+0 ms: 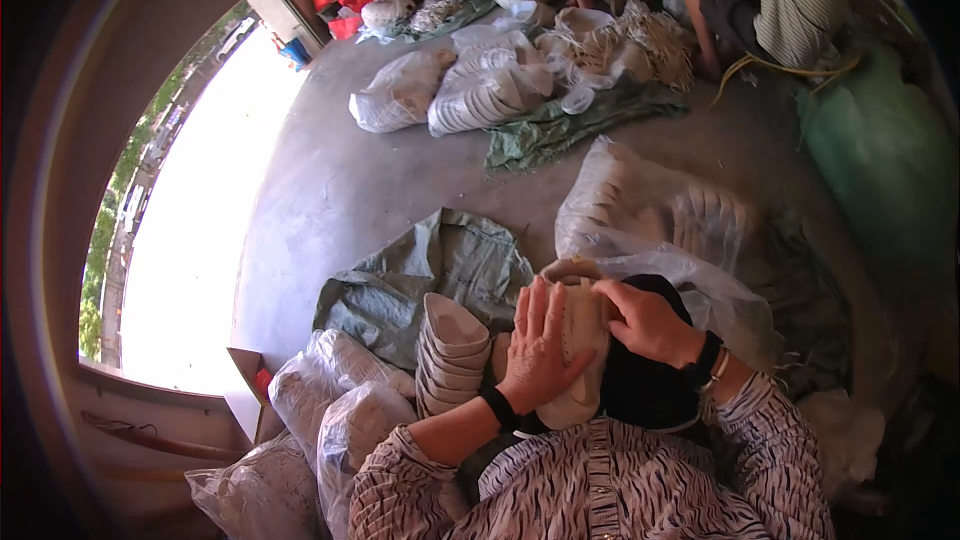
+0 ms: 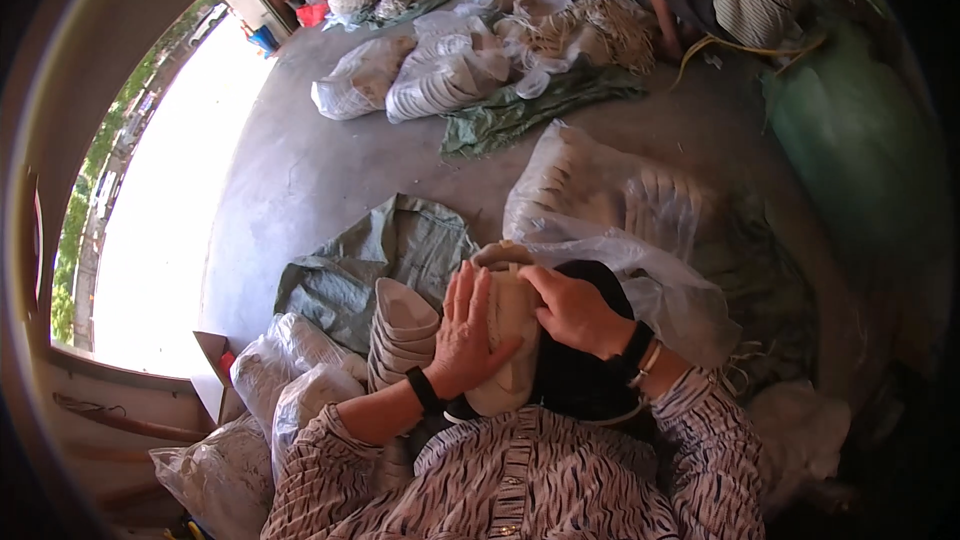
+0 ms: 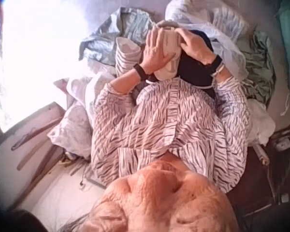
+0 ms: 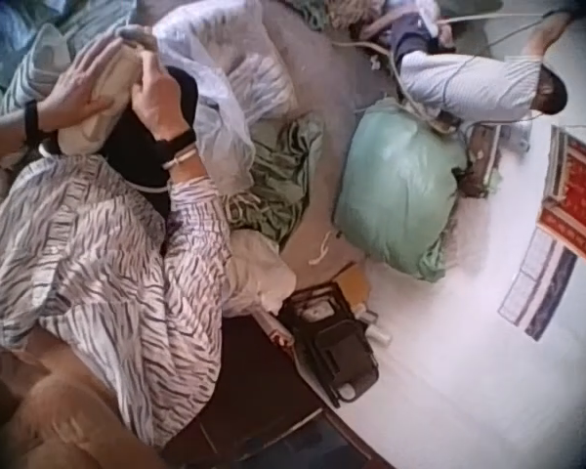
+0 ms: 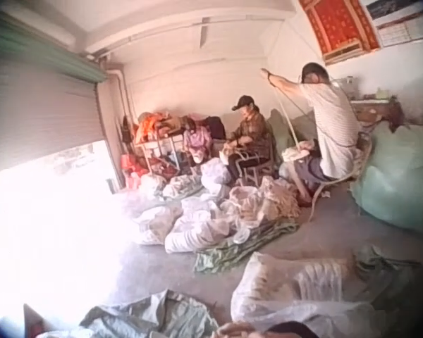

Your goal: Lacing a pair of beige athletic shoes.

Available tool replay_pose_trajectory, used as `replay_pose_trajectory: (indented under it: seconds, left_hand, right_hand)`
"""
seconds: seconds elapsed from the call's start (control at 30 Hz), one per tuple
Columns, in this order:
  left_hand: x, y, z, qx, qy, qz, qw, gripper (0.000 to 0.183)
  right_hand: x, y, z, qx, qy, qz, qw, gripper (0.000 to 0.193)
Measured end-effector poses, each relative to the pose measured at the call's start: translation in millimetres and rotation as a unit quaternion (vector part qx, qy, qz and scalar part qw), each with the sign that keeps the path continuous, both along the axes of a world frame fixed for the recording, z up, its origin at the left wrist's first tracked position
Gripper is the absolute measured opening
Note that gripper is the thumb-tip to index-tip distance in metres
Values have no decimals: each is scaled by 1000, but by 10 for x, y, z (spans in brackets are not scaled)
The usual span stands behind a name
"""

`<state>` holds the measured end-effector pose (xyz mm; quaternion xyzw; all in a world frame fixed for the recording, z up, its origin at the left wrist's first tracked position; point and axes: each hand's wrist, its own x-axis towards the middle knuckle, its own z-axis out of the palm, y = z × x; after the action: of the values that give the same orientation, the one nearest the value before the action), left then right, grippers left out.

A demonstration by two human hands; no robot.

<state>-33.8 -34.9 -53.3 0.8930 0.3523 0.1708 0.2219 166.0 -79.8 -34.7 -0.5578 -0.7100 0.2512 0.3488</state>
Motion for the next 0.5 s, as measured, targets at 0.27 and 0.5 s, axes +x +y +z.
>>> replay_pose_trajectory:
  seconds: [0.27, 0.5]
  left_hand:
    - [-102, -138, 1, -1, -25, 24, 999, 92]
    - [-131, -109, -112, 2, -44, 63, 997, 84]
  right_hand:
    - [-44, -186, -107, -37, -121, 53, 991, 34]
    - [-220, -96, -174, 7, -47, -20, 999, 35]
